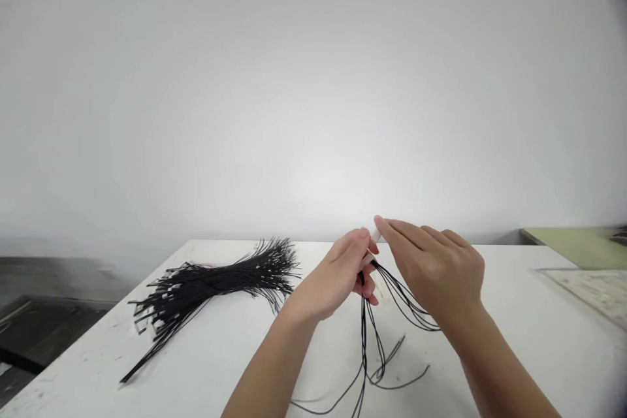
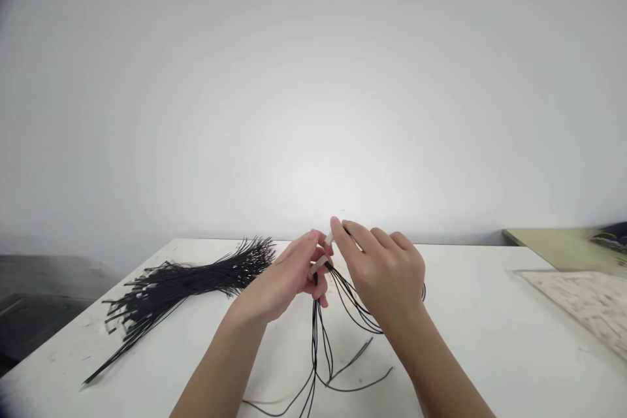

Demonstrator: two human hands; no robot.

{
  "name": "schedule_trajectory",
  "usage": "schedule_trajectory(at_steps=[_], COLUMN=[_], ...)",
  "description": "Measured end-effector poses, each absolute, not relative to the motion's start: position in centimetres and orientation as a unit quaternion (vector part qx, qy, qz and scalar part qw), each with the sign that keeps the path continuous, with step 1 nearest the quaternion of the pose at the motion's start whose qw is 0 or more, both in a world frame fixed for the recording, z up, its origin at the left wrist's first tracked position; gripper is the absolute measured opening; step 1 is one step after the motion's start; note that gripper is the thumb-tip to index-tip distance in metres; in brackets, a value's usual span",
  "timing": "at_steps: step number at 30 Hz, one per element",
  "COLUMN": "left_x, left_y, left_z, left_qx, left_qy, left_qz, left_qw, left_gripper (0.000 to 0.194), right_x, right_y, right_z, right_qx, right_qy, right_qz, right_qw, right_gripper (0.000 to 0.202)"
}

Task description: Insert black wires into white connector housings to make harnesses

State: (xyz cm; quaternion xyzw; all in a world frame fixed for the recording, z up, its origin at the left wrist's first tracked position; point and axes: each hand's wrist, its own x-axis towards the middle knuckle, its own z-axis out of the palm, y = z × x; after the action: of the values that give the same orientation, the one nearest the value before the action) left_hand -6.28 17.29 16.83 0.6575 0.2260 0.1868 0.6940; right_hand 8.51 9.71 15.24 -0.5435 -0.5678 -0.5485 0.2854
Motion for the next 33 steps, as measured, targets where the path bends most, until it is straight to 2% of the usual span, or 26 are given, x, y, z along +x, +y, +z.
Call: schedule_trajectory(at_steps=[7, 11, 16, 18, 21, 25, 28, 33], left_x=[-6.1, -6.1, -6.1, -6.1, -6.0, -5.8, -5.8, -5.8], left_y=[17.4, 17.5, 17.9, 18.1, 18.5, 18.6, 18.4, 18.2], left_z=[17.2, 17.2, 17.4, 17.5, 17.6, 17.6, 17.5, 17.6], left_qx=[0.656, 0.631, 0.566, 0.53, 0.484, 0.452, 0.447, 0.485], left_qy=[0.21, 0.19, 0.204, 0.205, 0.205, 0.197, 0.188, 0.174], left_qz=[0.177, 0.192, 0.271, 0.311, 0.369, 0.4, 0.404, 0.401], left_qw=[0.703, 0.728, 0.752, 0.761, 0.766, 0.772, 0.776, 0.758], left_gripper=[0.039, 0.033, 0.027, 0.024, 0.021, 0.02, 0.017, 0.017], right_x=[8.5, 8.6, 8.2, 7.8, 6.9, 6.0, 6.1, 6.7], right_y=[10.1, 10.1, 8.7, 7.9, 7.3, 8.1, 8.9, 8.9], right_z=[15.0, 15.3, 16.1, 16.3, 16.4, 15.9, 15.6, 15.7], right_qx=[-0.512, -0.52, -0.568, -0.557, -0.584, -0.656, -0.657, -0.635], right_qy=[-0.592, -0.614, -0.58, -0.613, -0.652, -0.619, -0.595, -0.605], right_qz=[-0.548, -0.48, -0.416, -0.36, -0.185, 0.045, 0.097, 0.072], right_qw=[0.294, 0.35, 0.409, 0.43, 0.447, 0.43, 0.452, 0.476], right_gripper=[0.03, 0.031, 0.027, 0.02, 0.01, 0.02, 0.023, 0.022])
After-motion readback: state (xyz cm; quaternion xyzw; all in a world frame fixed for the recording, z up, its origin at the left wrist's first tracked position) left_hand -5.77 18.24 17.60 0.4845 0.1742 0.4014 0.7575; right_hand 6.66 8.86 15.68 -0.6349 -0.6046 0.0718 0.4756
